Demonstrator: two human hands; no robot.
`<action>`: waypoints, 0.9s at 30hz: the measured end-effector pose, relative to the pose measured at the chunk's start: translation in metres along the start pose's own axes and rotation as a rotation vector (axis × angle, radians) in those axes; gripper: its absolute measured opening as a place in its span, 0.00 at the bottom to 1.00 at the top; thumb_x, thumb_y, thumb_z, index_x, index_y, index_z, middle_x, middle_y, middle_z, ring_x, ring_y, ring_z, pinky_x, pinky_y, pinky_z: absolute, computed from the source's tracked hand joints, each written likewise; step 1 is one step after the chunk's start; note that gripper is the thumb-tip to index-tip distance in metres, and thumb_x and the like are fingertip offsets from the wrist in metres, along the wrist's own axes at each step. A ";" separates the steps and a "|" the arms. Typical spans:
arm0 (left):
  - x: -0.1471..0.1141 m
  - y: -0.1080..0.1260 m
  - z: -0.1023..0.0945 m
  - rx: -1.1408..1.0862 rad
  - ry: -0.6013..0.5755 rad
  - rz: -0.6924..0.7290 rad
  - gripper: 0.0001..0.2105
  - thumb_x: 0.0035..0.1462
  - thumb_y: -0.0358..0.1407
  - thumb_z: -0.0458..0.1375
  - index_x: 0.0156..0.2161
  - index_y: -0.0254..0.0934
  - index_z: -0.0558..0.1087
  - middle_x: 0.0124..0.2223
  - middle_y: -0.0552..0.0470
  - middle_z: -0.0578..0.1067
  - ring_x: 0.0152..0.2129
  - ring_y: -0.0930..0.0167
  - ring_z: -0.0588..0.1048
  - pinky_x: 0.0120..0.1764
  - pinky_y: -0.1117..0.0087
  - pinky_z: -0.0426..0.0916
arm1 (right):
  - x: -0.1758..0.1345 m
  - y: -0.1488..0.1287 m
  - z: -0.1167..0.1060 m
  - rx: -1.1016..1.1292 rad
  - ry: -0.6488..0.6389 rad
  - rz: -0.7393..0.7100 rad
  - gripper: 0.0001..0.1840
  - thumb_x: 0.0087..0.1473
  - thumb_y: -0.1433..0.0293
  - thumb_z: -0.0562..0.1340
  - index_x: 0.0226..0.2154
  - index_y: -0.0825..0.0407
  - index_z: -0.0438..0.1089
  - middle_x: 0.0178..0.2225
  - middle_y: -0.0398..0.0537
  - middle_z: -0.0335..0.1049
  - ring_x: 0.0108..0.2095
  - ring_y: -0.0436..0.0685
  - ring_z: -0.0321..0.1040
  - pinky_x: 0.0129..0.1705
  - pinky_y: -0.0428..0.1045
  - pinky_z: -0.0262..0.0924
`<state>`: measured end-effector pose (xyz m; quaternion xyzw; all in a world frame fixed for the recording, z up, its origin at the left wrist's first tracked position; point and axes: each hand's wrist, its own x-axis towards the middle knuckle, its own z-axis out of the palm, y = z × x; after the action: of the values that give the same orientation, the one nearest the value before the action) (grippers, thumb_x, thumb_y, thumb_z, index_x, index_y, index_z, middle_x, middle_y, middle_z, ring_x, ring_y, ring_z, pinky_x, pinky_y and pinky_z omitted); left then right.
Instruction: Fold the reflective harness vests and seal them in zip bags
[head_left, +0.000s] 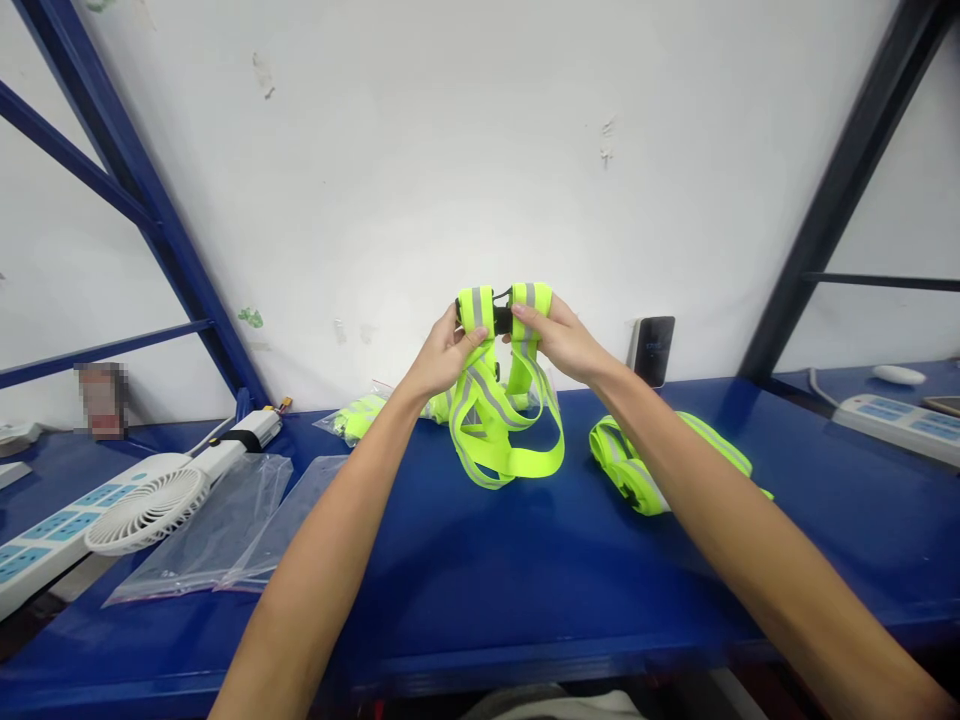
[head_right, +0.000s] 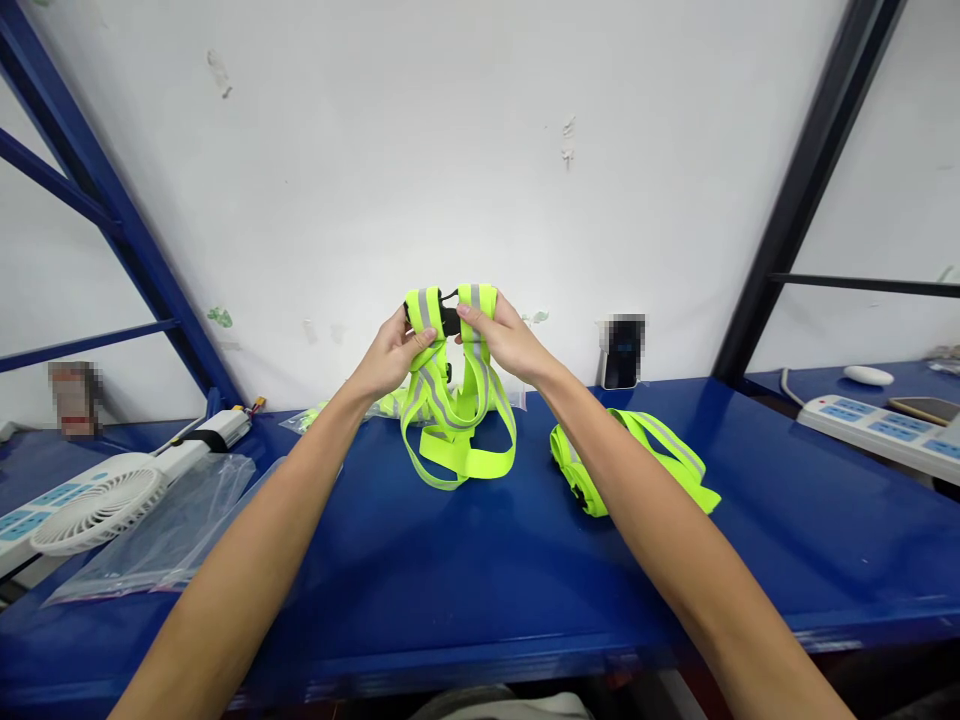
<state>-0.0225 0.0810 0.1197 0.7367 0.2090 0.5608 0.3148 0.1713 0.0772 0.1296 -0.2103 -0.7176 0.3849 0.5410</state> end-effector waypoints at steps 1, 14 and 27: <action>0.000 -0.001 -0.001 -0.022 -0.013 -0.016 0.21 0.55 0.43 0.66 0.51 0.36 0.72 0.51 0.42 0.77 0.47 0.63 0.76 0.49 0.64 0.71 | 0.000 -0.001 -0.001 -0.006 -0.016 -0.005 0.19 0.57 0.51 0.65 0.39 0.47 0.64 0.34 0.45 0.71 0.34 0.56 0.71 0.40 0.55 0.70; -0.004 0.007 -0.014 -0.278 0.033 -0.237 0.18 0.46 0.38 0.71 0.44 0.37 0.78 0.41 0.49 0.80 0.37 0.69 0.77 0.40 0.70 0.71 | 0.011 -0.005 -0.003 0.202 0.223 -0.146 0.28 0.48 0.47 0.69 0.43 0.43 0.61 0.43 0.44 0.71 0.46 0.61 0.73 0.39 0.57 0.74; -0.004 0.014 0.008 0.133 0.152 0.093 0.10 0.50 0.34 0.66 0.30 0.37 0.67 0.31 0.56 0.68 0.31 0.75 0.69 0.34 0.74 0.65 | 0.018 0.011 -0.014 0.111 0.304 -0.326 0.21 0.53 0.50 0.68 0.38 0.43 0.60 0.40 0.43 0.68 0.40 0.57 0.74 0.40 0.57 0.77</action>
<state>-0.0163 0.0665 0.1255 0.7201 0.2346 0.6141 0.2220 0.1769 0.1013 0.1340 -0.1171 -0.6301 0.2954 0.7085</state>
